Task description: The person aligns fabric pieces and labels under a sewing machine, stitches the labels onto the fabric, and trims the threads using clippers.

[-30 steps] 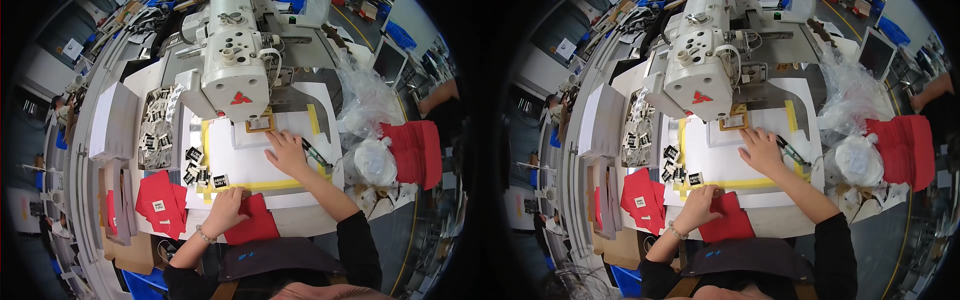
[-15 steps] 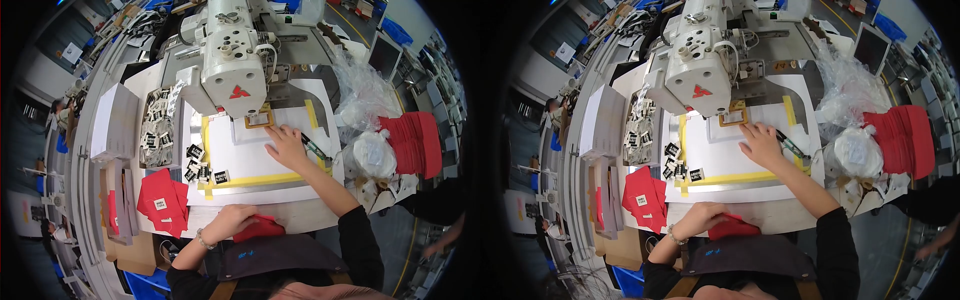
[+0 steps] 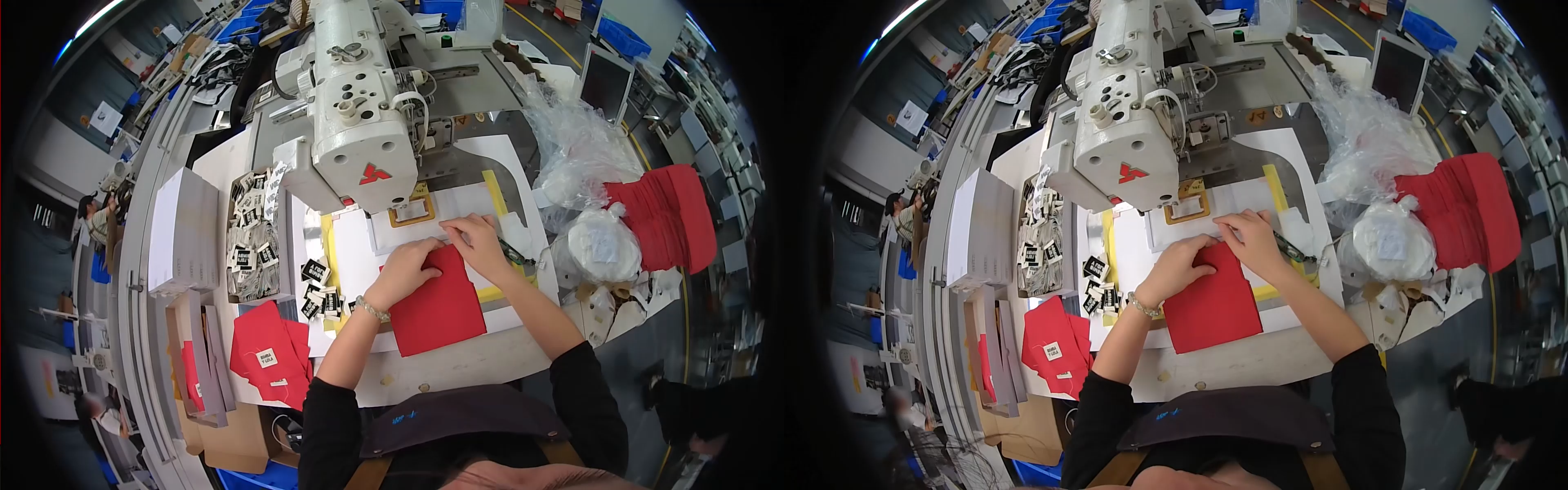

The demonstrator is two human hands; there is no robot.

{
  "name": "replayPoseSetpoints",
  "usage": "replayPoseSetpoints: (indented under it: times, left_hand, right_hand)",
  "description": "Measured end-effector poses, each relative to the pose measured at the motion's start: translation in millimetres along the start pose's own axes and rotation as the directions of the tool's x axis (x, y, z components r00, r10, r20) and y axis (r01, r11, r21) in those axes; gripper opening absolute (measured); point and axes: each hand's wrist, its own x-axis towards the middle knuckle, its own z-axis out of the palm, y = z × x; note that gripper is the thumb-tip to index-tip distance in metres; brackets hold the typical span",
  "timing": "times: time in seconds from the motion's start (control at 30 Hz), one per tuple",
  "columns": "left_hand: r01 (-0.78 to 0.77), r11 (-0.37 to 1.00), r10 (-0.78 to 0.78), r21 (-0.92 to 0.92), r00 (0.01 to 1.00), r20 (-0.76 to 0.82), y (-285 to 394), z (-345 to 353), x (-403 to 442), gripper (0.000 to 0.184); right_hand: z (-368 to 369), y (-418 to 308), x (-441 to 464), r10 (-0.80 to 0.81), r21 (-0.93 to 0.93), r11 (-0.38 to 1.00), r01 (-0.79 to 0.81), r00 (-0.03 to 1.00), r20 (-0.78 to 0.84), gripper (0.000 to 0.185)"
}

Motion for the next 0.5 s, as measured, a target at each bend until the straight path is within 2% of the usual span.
replayPoseSetpoints:
  times: [0.17,0.27,0.37,0.5]
  left_hand:
    - [0.005,0.996,0.001,0.092,0.998,-0.064,-3,4,-13,0.048]
    - [-0.001,0.993,0.013,0.114,0.994,-0.107,-4,11,-18,0.051]
    - [-0.010,0.993,0.026,0.117,0.990,-0.136,-7,16,-22,0.054]
    - [-0.005,0.996,0.016,0.092,0.992,-0.123,-8,18,-23,0.056]
  right_hand:
    - [-7,-2,0,0.111,0.073,0.991,-0.112,0.993,0.028,0.015]
    - [-7,1,-1,0.102,0.099,0.990,-0.101,0.995,-0.010,0.016]
    - [-17,0,0,0.217,0.159,0.963,-0.218,0.976,0.024,0.022]
    - [-33,-6,-4,0.180,-0.049,0.982,-0.180,0.984,-0.004,0.038]
